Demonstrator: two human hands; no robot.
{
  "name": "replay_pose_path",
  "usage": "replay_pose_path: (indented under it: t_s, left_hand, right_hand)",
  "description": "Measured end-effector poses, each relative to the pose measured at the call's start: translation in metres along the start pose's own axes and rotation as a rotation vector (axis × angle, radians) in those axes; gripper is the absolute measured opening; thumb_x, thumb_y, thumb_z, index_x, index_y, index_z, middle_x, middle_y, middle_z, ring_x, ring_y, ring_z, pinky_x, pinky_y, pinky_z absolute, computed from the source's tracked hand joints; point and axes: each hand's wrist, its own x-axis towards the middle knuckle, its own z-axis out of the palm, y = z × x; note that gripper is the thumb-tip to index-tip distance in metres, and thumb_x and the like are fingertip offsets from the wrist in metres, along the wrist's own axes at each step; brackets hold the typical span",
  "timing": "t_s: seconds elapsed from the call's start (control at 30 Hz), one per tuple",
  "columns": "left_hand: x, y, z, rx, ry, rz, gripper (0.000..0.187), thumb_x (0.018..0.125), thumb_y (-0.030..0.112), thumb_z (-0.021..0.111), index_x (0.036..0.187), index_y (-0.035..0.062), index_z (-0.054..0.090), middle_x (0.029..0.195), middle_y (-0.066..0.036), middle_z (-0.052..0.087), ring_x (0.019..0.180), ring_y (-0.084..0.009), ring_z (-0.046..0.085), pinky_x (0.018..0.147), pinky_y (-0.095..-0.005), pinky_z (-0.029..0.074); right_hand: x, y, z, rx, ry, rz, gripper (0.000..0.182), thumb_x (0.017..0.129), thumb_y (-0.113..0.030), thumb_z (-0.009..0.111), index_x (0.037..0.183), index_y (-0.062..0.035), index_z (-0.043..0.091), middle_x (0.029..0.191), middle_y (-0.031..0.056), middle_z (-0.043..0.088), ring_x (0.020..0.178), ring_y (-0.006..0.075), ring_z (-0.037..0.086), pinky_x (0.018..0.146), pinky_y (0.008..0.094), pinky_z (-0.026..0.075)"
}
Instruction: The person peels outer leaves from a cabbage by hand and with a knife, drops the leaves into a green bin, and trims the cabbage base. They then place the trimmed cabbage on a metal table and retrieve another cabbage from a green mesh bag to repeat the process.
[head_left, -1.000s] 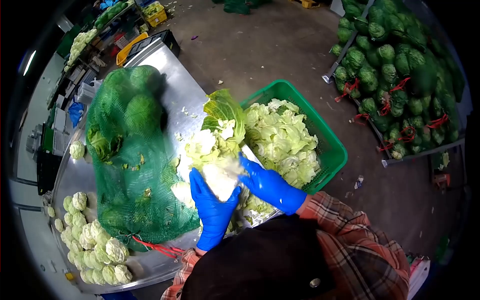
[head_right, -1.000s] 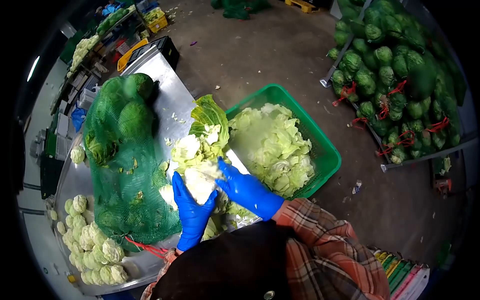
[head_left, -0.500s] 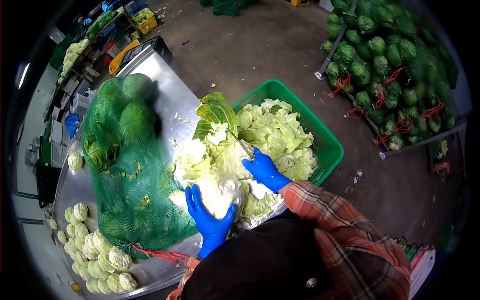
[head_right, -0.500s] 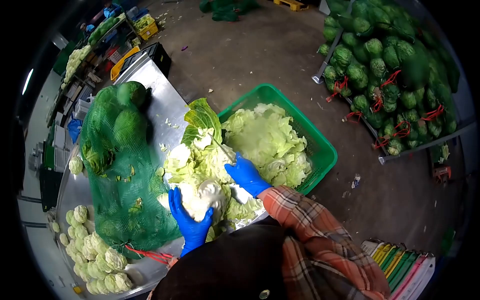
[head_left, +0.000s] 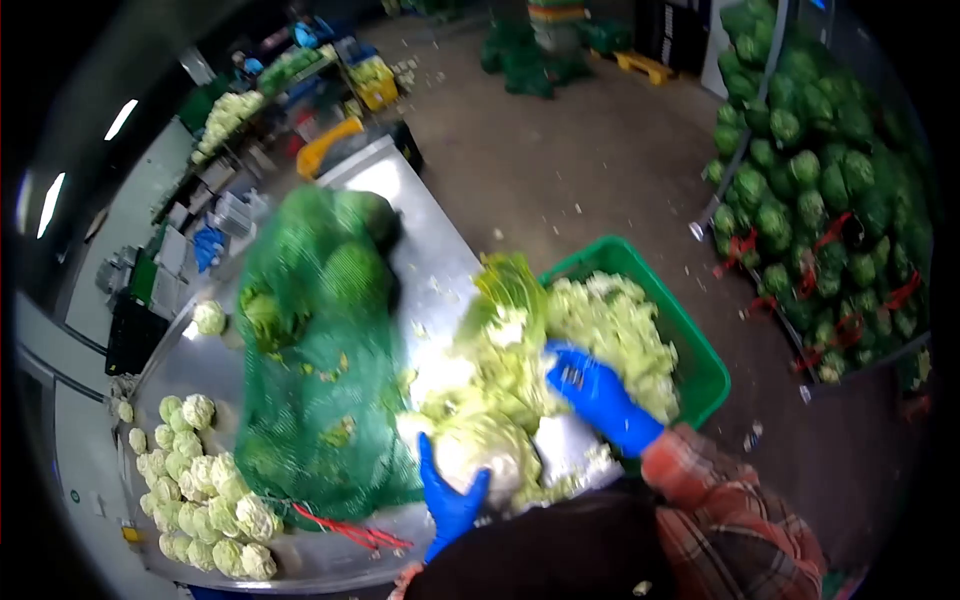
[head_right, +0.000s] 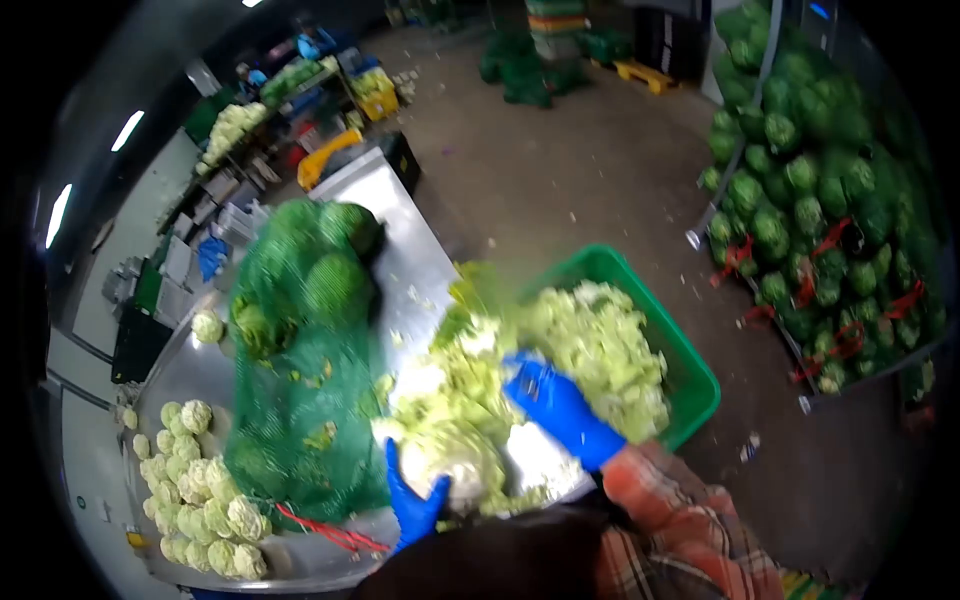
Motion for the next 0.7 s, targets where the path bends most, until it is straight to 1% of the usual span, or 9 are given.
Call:
replay_pose_path:
  t_s: [0.07,0.13,0.2,0.3,0.43,0.53,0.6,0.67,0.7]
  left_hand:
    - [0.013,0.013,0.012,0.145,-0.014,0.116,0.098,0.067,0.028,0.081,0.141,-0.0060,0.027,0.139,-0.024,0.037,0.129,-0.0357,0.039,0.107,-0.0410,0.032]
    - [0.027,0.017,0.015,0.237,-0.053,0.223,0.098,0.067,0.027,0.083,0.141,-0.0058,0.027,0.139,-0.022,0.039,0.128,-0.0316,0.041,0.107,-0.0395,0.033]
    - [0.036,0.016,0.011,0.296,-0.061,0.206,0.098,0.068,0.030,0.083,0.141,-0.0051,0.028,0.138,-0.022,0.040,0.127,-0.0305,0.042,0.106,-0.0387,0.034]
    - [0.047,-0.020,-0.008,0.080,-0.113,0.125,0.090,0.071,0.031,0.079,0.140,-0.0032,0.032,0.138,-0.021,0.041,0.127,-0.0310,0.042,0.107,-0.0382,0.034]
    - [0.024,-0.031,-0.037,-0.031,-0.196,0.133,0.082,0.076,0.030,0.075,0.139,-0.0028,0.035,0.142,-0.021,0.038,0.134,-0.0334,0.034,0.111,-0.0410,0.025]
    - [-0.014,-0.079,-0.048,-0.078,-0.179,0.212,0.090,0.074,0.032,0.078,0.141,-0.0036,0.031,0.146,-0.023,0.032,0.138,-0.0347,0.027,0.113,-0.0431,0.021]
    - [-0.035,-0.002,-0.045,-0.233,-0.063,-0.019,0.074,0.085,0.043,0.062,0.142,0.0041,0.036,0.147,-0.017,0.034,0.135,-0.0311,0.030,0.110,-0.0385,0.026]
    - [-0.038,-0.005,-0.038,-0.164,-0.021,0.003,0.078,0.086,0.045,0.060,0.144,0.0025,0.030,0.148,-0.018,0.031,0.136,-0.0324,0.028,0.112,-0.0396,0.022]
    - [-0.038,-0.007,-0.032,-0.135,0.000,0.017,0.080,0.086,0.047,0.059,0.144,0.0017,0.027,0.148,-0.018,0.030,0.136,-0.0331,0.027,0.112,-0.0402,0.021]
  right_hand:
    - [0.003,-0.015,0.022,0.209,-0.387,0.175,0.043,0.091,-0.014,0.063,0.133,-0.0109,0.052,0.118,0.0037,0.061,0.090,0.0074,0.054,0.075,0.0244,0.048]
    - [0.012,-0.041,0.037,-0.087,-0.609,0.320,0.049,0.094,-0.034,0.058,0.136,-0.0133,0.049,0.114,0.0003,0.063,0.068,0.0049,0.054,0.057,0.0211,0.045]
    - [0.028,-0.031,0.043,-0.030,-0.635,0.437,0.050,0.094,-0.040,0.056,0.136,-0.0147,0.049,0.106,0.0017,0.065,0.050,0.0056,0.045,0.048,0.0215,0.041]
    - [0.043,-0.020,0.056,-0.041,-0.684,0.462,0.048,0.093,-0.040,0.056,0.136,-0.0187,0.050,0.084,0.0013,0.063,0.042,0.0075,0.038,0.042,0.0233,0.037]
    - [0.067,0.015,0.061,-0.092,-0.680,0.397,0.049,0.089,-0.037,0.062,0.135,-0.0245,0.051,0.059,-0.0020,0.042,0.042,0.0073,0.034,0.041,0.0241,0.033]
    - [0.060,0.024,0.067,-0.195,-0.663,0.341,0.052,0.087,-0.038,0.065,0.135,-0.0234,0.051,0.061,-0.0011,0.045,0.042,0.0078,0.036,0.040,0.0247,0.034]
    - [0.062,0.032,0.072,-0.176,-0.671,0.347,0.053,0.088,-0.037,0.063,0.137,-0.0223,0.048,0.067,0.0024,0.053,0.044,0.0093,0.044,0.043,0.0261,0.042]
    - [0.057,0.005,0.075,-0.234,-0.679,0.333,0.055,0.089,-0.036,0.061,0.139,-0.0190,0.046,0.071,0.0043,0.058,0.047,0.0115,0.050,0.047,0.0279,0.047]
    - [0.056,-0.025,0.079,-0.288,-0.676,0.223,0.060,0.088,-0.034,0.060,0.141,-0.0119,0.040,0.087,0.0097,0.065,0.057,0.0161,0.057,0.054,0.0293,0.052]
